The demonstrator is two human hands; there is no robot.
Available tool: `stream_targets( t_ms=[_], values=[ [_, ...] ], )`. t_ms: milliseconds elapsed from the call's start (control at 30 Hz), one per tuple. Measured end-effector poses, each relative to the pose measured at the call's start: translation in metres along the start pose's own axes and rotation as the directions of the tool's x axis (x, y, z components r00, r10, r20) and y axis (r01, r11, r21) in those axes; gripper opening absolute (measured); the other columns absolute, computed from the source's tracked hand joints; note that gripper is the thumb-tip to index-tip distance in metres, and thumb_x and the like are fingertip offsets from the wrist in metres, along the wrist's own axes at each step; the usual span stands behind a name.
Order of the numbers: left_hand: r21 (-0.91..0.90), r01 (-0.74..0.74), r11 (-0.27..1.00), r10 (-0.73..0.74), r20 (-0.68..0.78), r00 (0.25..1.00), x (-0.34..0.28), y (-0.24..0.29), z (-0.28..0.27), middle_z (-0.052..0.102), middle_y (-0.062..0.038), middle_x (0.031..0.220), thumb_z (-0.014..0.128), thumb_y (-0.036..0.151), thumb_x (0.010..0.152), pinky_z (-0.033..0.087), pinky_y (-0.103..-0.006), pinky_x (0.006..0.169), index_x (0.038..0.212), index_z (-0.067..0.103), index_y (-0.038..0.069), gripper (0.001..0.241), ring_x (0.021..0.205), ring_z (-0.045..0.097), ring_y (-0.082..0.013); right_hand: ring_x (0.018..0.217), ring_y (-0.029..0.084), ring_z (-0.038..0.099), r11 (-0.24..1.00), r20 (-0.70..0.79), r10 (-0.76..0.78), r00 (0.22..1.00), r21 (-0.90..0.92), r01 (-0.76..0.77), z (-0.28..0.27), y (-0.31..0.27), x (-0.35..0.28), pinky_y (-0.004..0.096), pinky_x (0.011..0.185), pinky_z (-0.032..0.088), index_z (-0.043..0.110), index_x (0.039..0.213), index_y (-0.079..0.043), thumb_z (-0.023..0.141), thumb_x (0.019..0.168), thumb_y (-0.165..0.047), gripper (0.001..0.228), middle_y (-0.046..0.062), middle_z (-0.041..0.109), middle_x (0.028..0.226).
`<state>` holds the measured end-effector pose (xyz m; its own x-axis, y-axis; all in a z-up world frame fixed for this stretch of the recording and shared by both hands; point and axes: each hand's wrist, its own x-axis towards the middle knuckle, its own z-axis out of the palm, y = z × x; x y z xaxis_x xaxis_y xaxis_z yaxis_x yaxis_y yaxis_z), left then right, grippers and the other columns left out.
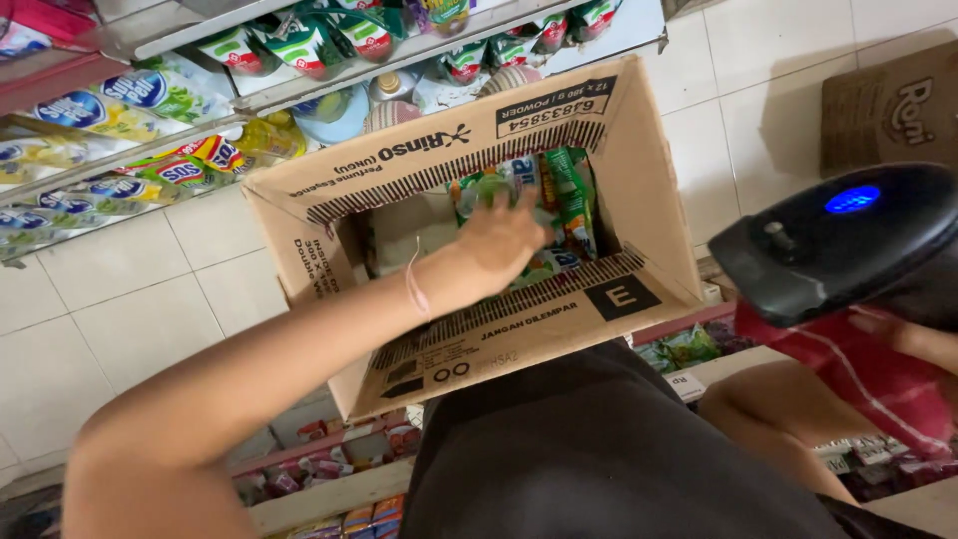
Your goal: Scanning a pouch of dish soap and placing it into a cardboard box in a grocery store.
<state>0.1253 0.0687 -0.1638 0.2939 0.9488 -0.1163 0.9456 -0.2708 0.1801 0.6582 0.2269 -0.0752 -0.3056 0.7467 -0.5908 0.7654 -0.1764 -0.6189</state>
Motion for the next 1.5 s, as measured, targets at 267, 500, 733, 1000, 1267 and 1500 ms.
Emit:
stream_targets(
  t_ms=[267, 500, 733, 1000, 1267, 1500],
  values=[
    [-0.602, 0.146, 0.785, -0.138, 0.059, 0.989, -0.086, -0.02, -0.117, 0.058, -0.018, 0.134, 0.073, 0.002, 0.079, 0.061, -0.0392, 0.072, 0.109, 0.074, 0.009, 0.031, 0.079, 0.073, -0.0292, 0.091, 0.025, 0.075, 0.768, 0.101, -0.507, 0.856, -0.398, 0.502, 0.086, -0.211, 0.014, 0.038, 0.089, 0.061, 0.06, 0.123, -0.001, 0.089, 0.057, -0.022, 0.075, 0.019, 0.072, 0.102],
    [-0.779, 0.193, 0.596, -0.56, -0.231, 0.795, -0.196, -0.012, -0.16, 0.057, -0.012, 0.112, 0.072, -0.002, 0.082, 0.048, -0.0304, 0.086, 0.093, 0.059, 0.001, 0.017, 0.099, 0.059, -0.0243, 0.053, 0.021, 0.072, 0.431, 0.43, -0.595, 0.679, -0.542, 0.721, 0.153, -0.325, 0.035, 0.033, 0.048, 0.053, 0.062, 0.118, -0.004, 0.083, 0.076, -0.035, 0.056, 0.01, 0.072, 0.076],
    [-0.885, -0.343, 0.315, -0.93, -0.36, 0.072, -0.252, 0.026, -0.104, 0.061, -0.008, 0.107, 0.066, -0.006, 0.094, 0.048, -0.027, 0.089, 0.096, 0.052, 0.001, 0.016, 0.092, 0.056, -0.0141, 0.068, 0.026, 0.071, -0.077, 0.707, -0.163, 0.688, -0.704, 0.706, 0.26, -0.363, 0.084, 0.036, 0.056, 0.057, 0.055, 0.133, -0.003, 0.078, 0.082, -0.035, 0.066, 0.012, 0.07, 0.079],
    [-0.761, -0.604, 0.236, -0.958, -0.287, -0.014, -0.262, 0.032, -0.056, 0.067, -0.011, 0.101, 0.064, -0.005, 0.096, 0.058, -0.0329, 0.084, 0.095, 0.051, 0.003, 0.016, 0.091, 0.065, -0.0159, 0.095, 0.029, 0.07, -0.39, 0.847, -0.439, 0.3, -0.481, 0.785, 0.346, -0.351, 0.106, 0.04, 0.078, 0.058, 0.065, 0.116, 0.0, 0.07, 0.092, -0.014, 0.028, 0.017, 0.07, 0.105],
    [-0.355, -0.935, -0.026, -0.978, -0.186, 0.098, -0.245, 0.032, -0.054, 0.064, -0.01, 0.129, 0.063, -0.001, 0.095, 0.052, -0.0478, 0.115, 0.108, 0.057, 0.01, 0.019, 0.123, 0.06, -0.0238, 0.086, 0.039, 0.072, -0.148, 0.914, -0.209, 0.349, -0.382, 0.912, 0.387, -0.347, 0.133, 0.047, 0.073, 0.059, 0.033, 0.16, 0.0, 0.068, 0.086, -0.016, 0.083, 0.029, 0.05, 0.142],
    [-0.166, -0.96, -0.227, -0.967, -0.082, 0.243, -0.218, 0.032, -0.059, 0.055, -0.018, 0.156, 0.067, 0.025, 0.082, 0.038, -0.0554, 0.126, 0.159, 0.045, 0.001, 0.083, 0.144, 0.053, -0.0348, 0.091, 0.038, 0.073, 0.03, 0.831, -0.321, 0.453, -0.469, 0.882, 0.399, -0.319, 0.149, 0.047, 0.074, 0.06, 0.048, 0.144, 0.003, 0.071, 0.086, -0.02, 0.066, 0.024, 0.067, 0.116]
  ],
)
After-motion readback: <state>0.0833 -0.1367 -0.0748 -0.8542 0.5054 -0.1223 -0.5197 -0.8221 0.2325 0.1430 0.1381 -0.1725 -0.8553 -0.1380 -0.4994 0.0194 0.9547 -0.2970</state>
